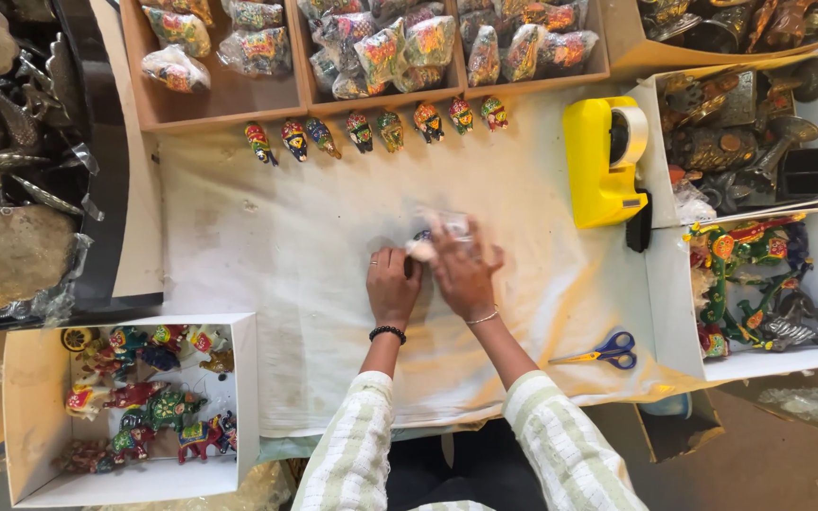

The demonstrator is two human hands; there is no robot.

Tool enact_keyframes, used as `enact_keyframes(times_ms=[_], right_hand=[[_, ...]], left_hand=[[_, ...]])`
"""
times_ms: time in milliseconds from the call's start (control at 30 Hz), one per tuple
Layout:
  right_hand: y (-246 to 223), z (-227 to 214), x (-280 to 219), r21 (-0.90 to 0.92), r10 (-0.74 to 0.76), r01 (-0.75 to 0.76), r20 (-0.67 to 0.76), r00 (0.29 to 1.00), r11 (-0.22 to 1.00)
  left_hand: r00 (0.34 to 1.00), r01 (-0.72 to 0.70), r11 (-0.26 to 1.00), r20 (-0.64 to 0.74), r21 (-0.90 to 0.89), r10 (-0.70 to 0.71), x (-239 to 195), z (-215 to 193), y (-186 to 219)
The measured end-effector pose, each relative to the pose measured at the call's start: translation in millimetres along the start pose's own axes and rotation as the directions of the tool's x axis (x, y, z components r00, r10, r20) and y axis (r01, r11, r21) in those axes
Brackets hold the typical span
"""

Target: The person wipes small, colorful figurines with a white cloth on a table covered with a white sheet. They pick up figurines from a box, clean them individually, and place them in a row on the table.

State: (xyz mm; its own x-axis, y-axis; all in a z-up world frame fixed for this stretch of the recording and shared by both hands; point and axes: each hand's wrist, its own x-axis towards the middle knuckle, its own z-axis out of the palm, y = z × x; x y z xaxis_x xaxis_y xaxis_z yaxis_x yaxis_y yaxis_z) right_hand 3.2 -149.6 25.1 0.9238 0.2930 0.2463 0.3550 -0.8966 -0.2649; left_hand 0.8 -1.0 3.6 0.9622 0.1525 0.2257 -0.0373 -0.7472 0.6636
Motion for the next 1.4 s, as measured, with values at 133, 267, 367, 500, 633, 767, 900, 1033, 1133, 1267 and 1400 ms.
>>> enact_keyframes(times_ms=[133, 267, 367, 500, 633, 767, 900, 1033, 1133, 1267, 1400], right_hand=[[7, 6, -2, 0.059, -0.048, 0.043, 0.099, 0.994, 0.997], [2, 2, 1, 0.045, -0.061, 0.058, 0.051, 0.997, 0.997], [-3, -6, 5, 0.040, 0.160, -0.159, -0.034, 0.986, 0.986], [1, 2, 1, 0.065, -0.013, 0.006, 0.104, 0.994, 0.998], [10, 14, -5, 0.080, -0.012, 0.005, 0.079, 0.997, 0.997], [3, 4, 0, 0.112, -0.106, 0.099, 0.056, 0.993, 0.989], [3, 3, -4, 0.125, 0.024, -0.030, 0.053, 0.998, 0.992], [9, 23, -10, 0.340, 0.107, -0.108, 0.023, 0.994, 0.934], [2, 8, -3, 0.078, 0.177, -0.172, -0.060, 0.982, 0.982], [0, 5, -6, 0.102, -0.134, 0.126, 0.077, 0.988, 0.987], [1, 6, -5, 0.084, 0.102, -0.104, 0.035, 0.994, 0.991]], left_hand=[[1.000, -0.009, 1.000, 0.027, 0.019, 0.009, 2, -1, -1], [1.000, -0.014, 0.999, 0.002, 0.029, 0.014, 2, 1, -1], [1.000, -0.026, 1.000, -0.015, -0.013, 0.026, 1, 0, -1], [1.000, -0.027, 0.999, 0.005, 0.029, 0.027, 0, 3, -2], [1.000, -0.016, 0.999, 0.009, 0.035, 0.016, 2, 0, 0], [1.000, -0.012, 0.997, 0.027, 0.078, 0.010, -1, 4, -3], [1.000, -0.019, 1.000, 0.010, 0.018, 0.019, -1, -1, 1], [0.998, -0.062, 0.994, -0.027, 0.093, 0.065, 0, 8, -4], [0.999, -0.039, 0.998, 0.009, 0.040, 0.039, 7, -4, 9], [0.997, -0.012, 0.996, 0.072, 0.087, 0.005, -1, 6, -3], [0.998, -0.045, 0.996, 0.053, 0.076, 0.041, 3, 2, 0]])
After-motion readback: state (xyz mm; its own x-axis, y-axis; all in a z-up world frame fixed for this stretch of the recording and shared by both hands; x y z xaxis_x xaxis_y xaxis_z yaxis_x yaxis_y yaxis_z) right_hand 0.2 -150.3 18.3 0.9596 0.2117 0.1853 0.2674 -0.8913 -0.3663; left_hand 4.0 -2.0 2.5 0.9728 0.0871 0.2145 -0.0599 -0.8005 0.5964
